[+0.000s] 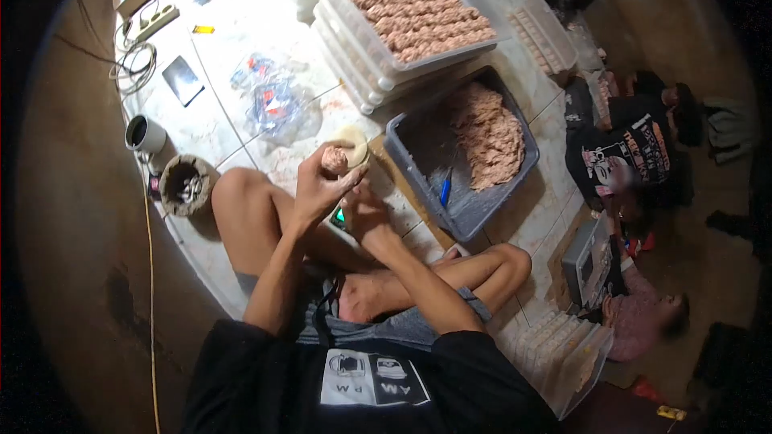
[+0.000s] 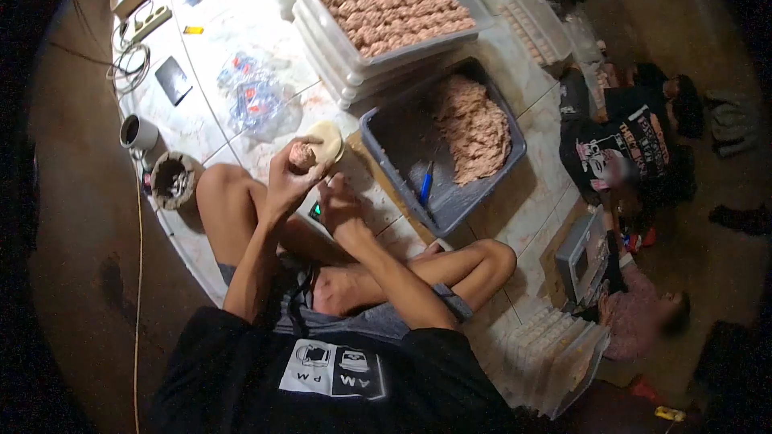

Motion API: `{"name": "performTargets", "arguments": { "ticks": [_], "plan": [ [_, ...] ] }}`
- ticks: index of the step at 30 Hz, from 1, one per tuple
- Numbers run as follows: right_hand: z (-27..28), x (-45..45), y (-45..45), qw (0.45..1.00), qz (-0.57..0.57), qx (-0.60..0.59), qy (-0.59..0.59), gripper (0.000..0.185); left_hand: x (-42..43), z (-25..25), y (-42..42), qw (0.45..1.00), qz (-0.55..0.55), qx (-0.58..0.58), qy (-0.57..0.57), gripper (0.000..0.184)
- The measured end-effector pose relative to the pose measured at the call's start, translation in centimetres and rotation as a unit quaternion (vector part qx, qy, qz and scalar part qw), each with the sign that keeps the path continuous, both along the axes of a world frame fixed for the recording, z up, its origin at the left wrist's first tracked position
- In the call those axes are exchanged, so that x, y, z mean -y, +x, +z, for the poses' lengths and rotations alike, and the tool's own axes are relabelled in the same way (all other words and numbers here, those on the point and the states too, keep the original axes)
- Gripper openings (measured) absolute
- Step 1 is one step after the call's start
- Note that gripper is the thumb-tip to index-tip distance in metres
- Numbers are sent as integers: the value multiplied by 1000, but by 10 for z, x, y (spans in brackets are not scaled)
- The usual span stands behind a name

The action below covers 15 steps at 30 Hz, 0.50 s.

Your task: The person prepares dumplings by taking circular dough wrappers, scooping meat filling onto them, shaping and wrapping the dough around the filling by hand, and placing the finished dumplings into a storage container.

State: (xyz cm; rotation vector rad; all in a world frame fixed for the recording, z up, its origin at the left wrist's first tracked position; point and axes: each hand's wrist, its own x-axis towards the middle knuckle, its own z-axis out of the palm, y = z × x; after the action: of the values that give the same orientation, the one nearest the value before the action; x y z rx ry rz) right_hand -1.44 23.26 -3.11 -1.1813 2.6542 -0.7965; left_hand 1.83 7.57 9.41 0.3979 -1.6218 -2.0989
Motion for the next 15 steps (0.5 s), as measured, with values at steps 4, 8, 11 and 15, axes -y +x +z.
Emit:
{"name": "performTargets", "arguments": {
  "ticks": [4,8,11,15],
  "plan": [
    [87,-9,-15,959,-58,277,28,19,18,2,15,995,46,50,70,24],
    [256,-11,-78,980,-41,-143,-132,18,-4,-18,13,989,32,81,-122,31],
    [341,-4,-136,982,-104,-150,-51,27,-15,-27,6,996,-3,70,-53,27],
    [349,13,-273,980,2,-199,28,26,-3,6,8,995,56,86,8,28]
  ]
}}
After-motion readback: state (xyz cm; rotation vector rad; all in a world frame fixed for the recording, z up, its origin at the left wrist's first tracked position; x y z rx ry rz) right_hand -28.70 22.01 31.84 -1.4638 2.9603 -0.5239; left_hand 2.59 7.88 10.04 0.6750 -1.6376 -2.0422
